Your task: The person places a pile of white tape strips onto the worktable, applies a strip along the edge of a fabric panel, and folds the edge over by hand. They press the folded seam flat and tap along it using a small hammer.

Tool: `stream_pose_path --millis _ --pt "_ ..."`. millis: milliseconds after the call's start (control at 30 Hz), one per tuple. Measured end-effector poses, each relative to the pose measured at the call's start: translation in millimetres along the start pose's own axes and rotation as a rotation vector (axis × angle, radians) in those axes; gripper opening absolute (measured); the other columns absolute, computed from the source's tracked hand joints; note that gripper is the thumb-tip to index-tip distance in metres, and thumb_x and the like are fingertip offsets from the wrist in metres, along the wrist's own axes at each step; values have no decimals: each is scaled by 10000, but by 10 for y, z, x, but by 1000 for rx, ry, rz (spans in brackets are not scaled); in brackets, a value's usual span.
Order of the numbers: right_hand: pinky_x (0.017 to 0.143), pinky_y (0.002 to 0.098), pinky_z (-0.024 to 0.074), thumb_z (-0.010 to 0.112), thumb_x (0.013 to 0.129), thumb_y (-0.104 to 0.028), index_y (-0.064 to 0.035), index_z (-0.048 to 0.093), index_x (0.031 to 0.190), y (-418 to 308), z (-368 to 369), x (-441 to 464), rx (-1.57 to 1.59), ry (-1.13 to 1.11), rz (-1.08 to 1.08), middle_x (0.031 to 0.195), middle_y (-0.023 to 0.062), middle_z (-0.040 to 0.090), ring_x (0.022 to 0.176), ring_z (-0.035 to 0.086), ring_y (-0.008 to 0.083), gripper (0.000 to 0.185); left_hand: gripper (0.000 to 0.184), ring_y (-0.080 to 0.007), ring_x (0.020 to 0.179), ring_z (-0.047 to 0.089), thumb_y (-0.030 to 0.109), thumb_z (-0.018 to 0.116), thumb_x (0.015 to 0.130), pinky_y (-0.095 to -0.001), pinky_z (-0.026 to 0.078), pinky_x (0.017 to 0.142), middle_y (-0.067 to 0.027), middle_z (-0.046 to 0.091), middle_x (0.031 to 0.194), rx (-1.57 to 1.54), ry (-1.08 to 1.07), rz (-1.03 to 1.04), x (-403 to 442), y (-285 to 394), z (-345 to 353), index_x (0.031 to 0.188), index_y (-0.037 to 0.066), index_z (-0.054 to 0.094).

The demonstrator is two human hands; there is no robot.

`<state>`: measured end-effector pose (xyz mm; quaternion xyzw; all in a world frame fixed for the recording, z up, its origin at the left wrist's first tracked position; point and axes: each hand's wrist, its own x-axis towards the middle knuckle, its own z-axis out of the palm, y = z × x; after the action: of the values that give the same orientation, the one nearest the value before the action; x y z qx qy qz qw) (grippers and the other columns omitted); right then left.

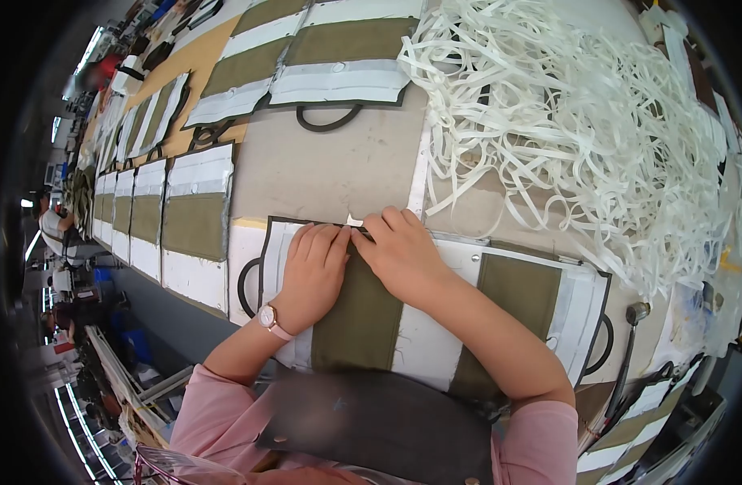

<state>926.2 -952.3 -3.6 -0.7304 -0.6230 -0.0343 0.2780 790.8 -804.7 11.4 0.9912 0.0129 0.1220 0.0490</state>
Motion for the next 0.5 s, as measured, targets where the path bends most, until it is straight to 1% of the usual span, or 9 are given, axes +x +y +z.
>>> stream_pose_path --millis 67,100,200,233,333,367,500 --pt "803 381 448 649 805 -53 -28 669 980 54 18 -56 100 22 141 948 90 567 924 532 279 178 436 -276 1121 581 94 682 816 -478 401 1075 -122 588 1159 47 0 60 -38 -13 31 1235 -2 611" --pt "808 388 446 654 808 -44 -34 662 968 75 18 -86 152 30 215 944 97 566 919 534 291 161 450 -270 1144 581 101 683 828 -487 399 1083 -124 592 1168 75 -56 72 -44 -24 -8 1257 -9 605" --pt "826 416 437 672 796 -19 -46 634 920 195 -153 -134 225 44 352 930 109 561 905 538 322 133 493 -281 1167 579 139 692 841 -492 390 1093 -133 593 1183 45 -103 45 -44 32 -52 1291 -30 584" --pt "828 425 430 685 780 -10 -60 615 898 221 -201 -133 245 -19 385 923 98 561 903 542 324 146 574 -321 1201 570 259 708 862 -499 377 1105 -180 588 1199 23 -129 16 -56 66 -43 1373 45 559" --pt "815 427 428 662 775 4 -45 604 907 225 -176 -124 213 -26 371 918 117 557 890 540 327 153 614 -366 1223 556 374 704 868 -502 358 1121 -238 578 1215 97 -136 9 -28 264 -93 1427 177 544" --pt "813 428 427 658 770 8 -36 598 904 209 -169 -114 194 -25 369 919 125 555 890 539 327 153 609 -403 1213 570 447 685 873 -510 361 1119 -285 567 1222 117 -154 -26 -32 301 -52 1438 275 538" --pt "799 435 424 648 741 19 -5 582 896 138 -116 -112 96 -17 328 921 149 543 892 532 324 170 612 -407 1150 619 444 690 870 -515 401 1091 -285 571 1209 154 -170 -52 19 359 -43 1434 262 540"
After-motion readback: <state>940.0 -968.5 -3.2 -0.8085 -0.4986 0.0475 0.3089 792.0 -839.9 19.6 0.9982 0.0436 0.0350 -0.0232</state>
